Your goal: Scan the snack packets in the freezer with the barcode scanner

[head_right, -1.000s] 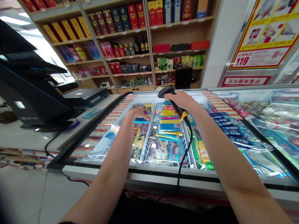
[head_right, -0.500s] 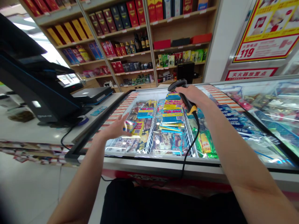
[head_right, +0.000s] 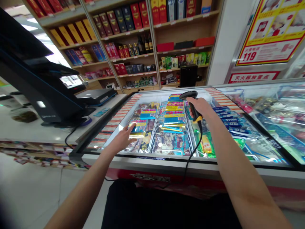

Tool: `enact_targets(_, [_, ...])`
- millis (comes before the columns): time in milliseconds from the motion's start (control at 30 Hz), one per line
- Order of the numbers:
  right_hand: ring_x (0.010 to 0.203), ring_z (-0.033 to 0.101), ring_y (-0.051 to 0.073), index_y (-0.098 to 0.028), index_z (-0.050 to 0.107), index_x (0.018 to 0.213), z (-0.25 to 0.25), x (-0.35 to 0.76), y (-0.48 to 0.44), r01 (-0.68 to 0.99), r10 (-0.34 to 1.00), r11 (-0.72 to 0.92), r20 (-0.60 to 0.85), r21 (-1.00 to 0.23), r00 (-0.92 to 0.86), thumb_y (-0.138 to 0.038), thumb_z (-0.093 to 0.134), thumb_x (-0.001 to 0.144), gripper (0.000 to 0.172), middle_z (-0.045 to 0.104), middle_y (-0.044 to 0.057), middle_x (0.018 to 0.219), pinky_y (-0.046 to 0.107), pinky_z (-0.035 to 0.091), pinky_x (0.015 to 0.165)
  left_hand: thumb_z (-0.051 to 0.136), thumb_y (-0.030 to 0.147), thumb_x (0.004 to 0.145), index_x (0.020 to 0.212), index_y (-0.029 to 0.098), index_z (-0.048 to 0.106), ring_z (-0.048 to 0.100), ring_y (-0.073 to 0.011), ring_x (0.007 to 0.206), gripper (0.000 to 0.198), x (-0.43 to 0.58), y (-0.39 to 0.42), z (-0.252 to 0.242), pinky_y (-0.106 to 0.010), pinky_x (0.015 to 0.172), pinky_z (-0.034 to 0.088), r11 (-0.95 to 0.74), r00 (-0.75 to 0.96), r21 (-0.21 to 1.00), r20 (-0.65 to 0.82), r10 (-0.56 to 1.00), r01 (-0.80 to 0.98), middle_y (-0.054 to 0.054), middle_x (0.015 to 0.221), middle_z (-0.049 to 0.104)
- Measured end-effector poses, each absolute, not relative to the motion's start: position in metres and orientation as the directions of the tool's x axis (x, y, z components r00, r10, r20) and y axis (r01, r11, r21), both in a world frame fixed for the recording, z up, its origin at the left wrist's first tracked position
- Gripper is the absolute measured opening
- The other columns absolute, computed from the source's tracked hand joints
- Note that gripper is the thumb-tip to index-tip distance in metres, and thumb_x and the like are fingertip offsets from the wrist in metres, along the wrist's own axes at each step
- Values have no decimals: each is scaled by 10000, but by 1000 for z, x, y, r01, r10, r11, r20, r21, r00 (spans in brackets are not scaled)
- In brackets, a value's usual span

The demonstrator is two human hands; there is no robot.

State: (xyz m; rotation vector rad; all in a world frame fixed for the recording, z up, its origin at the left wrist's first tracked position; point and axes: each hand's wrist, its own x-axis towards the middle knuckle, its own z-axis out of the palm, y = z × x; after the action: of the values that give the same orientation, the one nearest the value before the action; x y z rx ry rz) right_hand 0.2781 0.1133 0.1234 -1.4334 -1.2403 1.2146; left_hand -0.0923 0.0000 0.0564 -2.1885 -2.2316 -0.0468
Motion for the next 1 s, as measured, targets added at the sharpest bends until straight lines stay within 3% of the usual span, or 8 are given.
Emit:
enact_targets(367, [425,527,165,-226,532,691,118,273,109,165,984,-174,-177,-971,-4,-375,602,880,250,576,19,531,280,437,438,512,225,920,1564,260,250,572,-261,1248,697,-72,30,42,-354,1061,420,-136,124,78,142,982,988,-147,1440,496])
enact_targets(467, [438,536,170,-228,534,697,116,274,110,170,984,-175,-176,-970,9,-384,624,864,246,583,20,541,284,441,452,563,311,902,1581,238,176,532,-323,1290,785,-63,38,56,-416,1068,398,-63,61,40,42,997,997,-190,1479,455])
enact_targets(533, [446,543,174,-228,532,694,116,275,111,172,984,-176,-175,-969,17,-388,643,851,250,586,23,540,284,443,456,622,452,859,1586,227,139,409,-407,1384,901,-51,43,69,-494,1080,367,-2,2,20,-39,999,1000,-223,1576,310])
enact_targets(600, [447,545,176,-227,531,690,115,276,112,174,984,-175,-174,-969,19,-389,648,848,254,589,25,539,283,445,455,536,531,897,1579,236,174,300,-405,1449,827,-30,51,78,-526,1128,296,-17,15,42,56,998,999,-186,1625,223])
enact_targets(667, [447,547,175,-226,530,687,115,276,112,174,986,-167,-166,-971,18,-387,637,856,257,589,25,536,278,443,449,438,497,948,1545,245,302,221,-383,1483,663,-3,63,78,-566,1185,153,-93,90,7,214,973,996,-141,1626,248])
enact_targets(767, [444,546,170,-223,527,683,115,275,111,172,988,-156,-155,-973,18,-386,626,866,264,586,24,530,268,432,439,442,343,935,1441,244,503,177,-408,1486,519,33,86,66,-650,1177,10,-187,199,-71,225,954,980,-118,1593,334])
enact_targets(867, [438,542,166,-223,528,684,114,275,110,168,986,-169,-167,-971,27,-388,625,865,262,586,20,528,266,431,438,433,222,896,1402,170,559,265,-477,1425,524,48,110,54,-753,1101,100,-7,16,-89,100,995,996,-180,1585,324])
enact_targets(1000, [444,551,169,-224,534,690,112,275,112,167,984,-176,-173,-970,29,-396,628,859,259,590,18,534,266,436,435,365,165,903,1383,130,577,312,-475,1391,526,34,123,49,-741,1068,205,75,-66,-139,70,995,987,-191,1602,283])
